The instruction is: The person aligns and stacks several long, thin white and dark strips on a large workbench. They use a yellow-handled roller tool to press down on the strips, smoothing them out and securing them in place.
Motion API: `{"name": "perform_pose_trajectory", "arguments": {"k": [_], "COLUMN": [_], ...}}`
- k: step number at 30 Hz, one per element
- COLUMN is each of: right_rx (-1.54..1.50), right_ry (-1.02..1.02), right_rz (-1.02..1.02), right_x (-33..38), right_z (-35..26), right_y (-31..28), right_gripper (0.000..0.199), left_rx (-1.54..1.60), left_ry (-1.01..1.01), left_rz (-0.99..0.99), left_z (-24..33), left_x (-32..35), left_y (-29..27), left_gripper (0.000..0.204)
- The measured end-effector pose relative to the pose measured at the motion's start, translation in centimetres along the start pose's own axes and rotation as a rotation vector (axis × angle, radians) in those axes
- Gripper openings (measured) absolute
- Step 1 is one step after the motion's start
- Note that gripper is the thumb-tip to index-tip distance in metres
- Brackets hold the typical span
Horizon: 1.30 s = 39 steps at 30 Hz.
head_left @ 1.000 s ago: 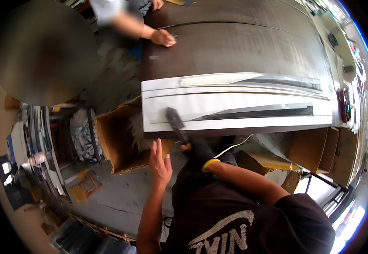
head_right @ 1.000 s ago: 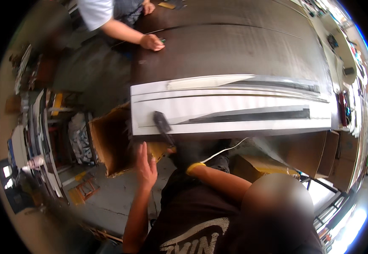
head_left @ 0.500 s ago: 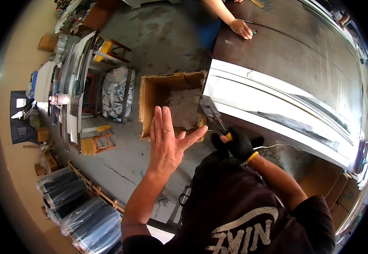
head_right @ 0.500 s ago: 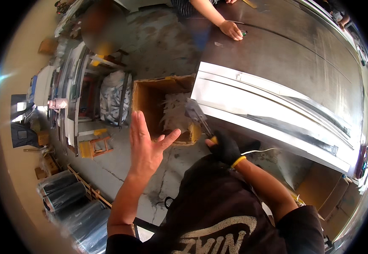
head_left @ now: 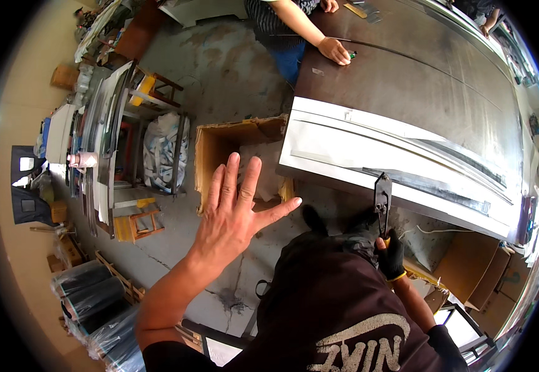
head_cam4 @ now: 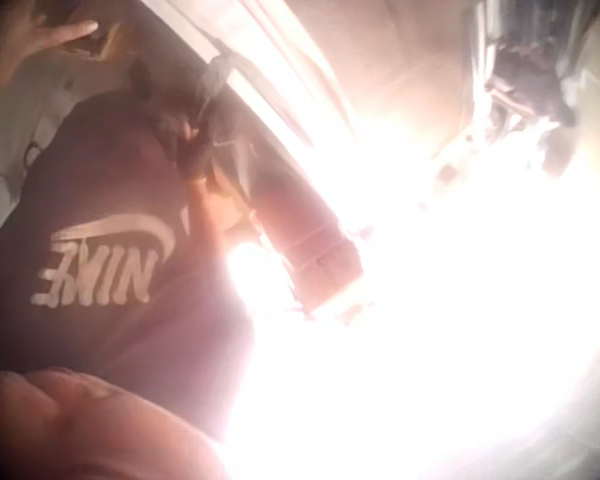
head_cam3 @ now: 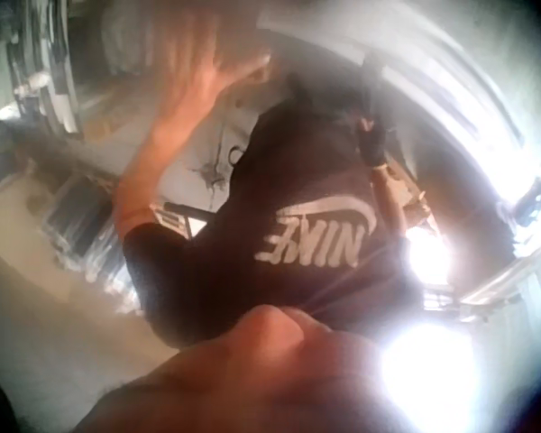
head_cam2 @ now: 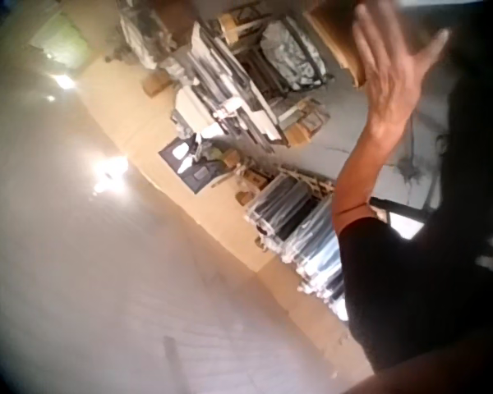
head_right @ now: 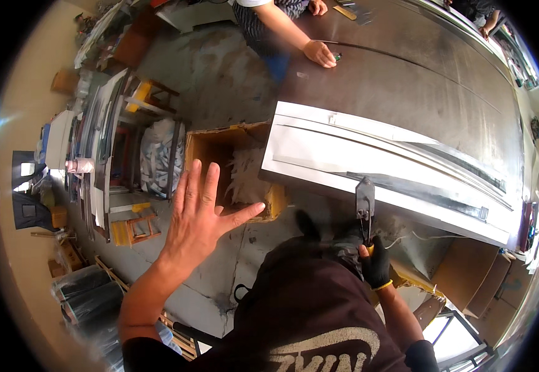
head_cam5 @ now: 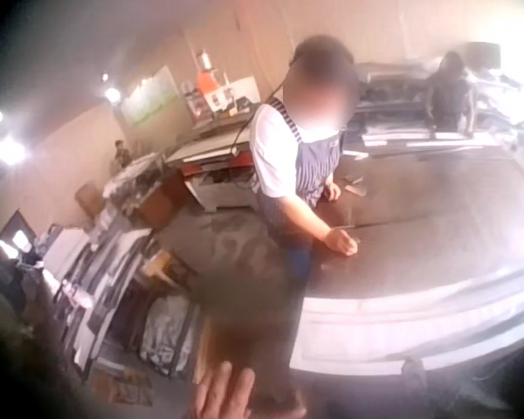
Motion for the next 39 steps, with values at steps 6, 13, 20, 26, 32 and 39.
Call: {"name": "perform_pose_trajectory", "arguments": {"k": [6, 13, 20, 26, 32, 39], "right_rx": [0.129, 0.045, -0.053, -0.049, -0.067, -0.117], "right_ry": [-0.011, 0.019, 0.004, 0.037, 0.141, 0.147], "right_rz": [0.119, 0.203, 0.311, 0.371, 0.459, 0.678], "right_x": [1.1, 2.5, 3.9, 5.5, 7.3, 7.8], "right_z": [1.3, 3.7, 3.0, 3.2, 6.3, 11.8], "right_y": [-1.4, -3.4, -5.2, -6.7, -9.7, -17.7], "right_gripper": [0.033, 0.036, 0.029, 0.027, 0.029, 0.021], "left_rx": [0.065, 0.132, 0.214, 0.21, 0.259, 0.311], "left_ry": [0.058, 0.008, -0.068, 0.005, 0.014, -0.018], "left_rz": [-0.007, 0.005, -0.128, -0.038, 0.011, -0.009], "left_z": [0.6, 0.2, -0.1, 0.8, 2.0, 6.0], "left_x": [-1.2, -2.2, -1.4, -1.5, -2.5, -7.6], "left_y": [-0.9, -1.1, 0.7, 1.8, 2.1, 1.3], "left_gripper": [0.088, 0.09, 0.097, 0.113, 0.109, 0.084]}}
Point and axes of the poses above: each hand's wrist, its own x-axis away from the middle knuckle, its own y-axis out of the palm, z = x × y, the point moved 6 cm from there along -x, towards the middle knuckle, and after that the axes turned 4 degrees about x, right-handed, at the moved point
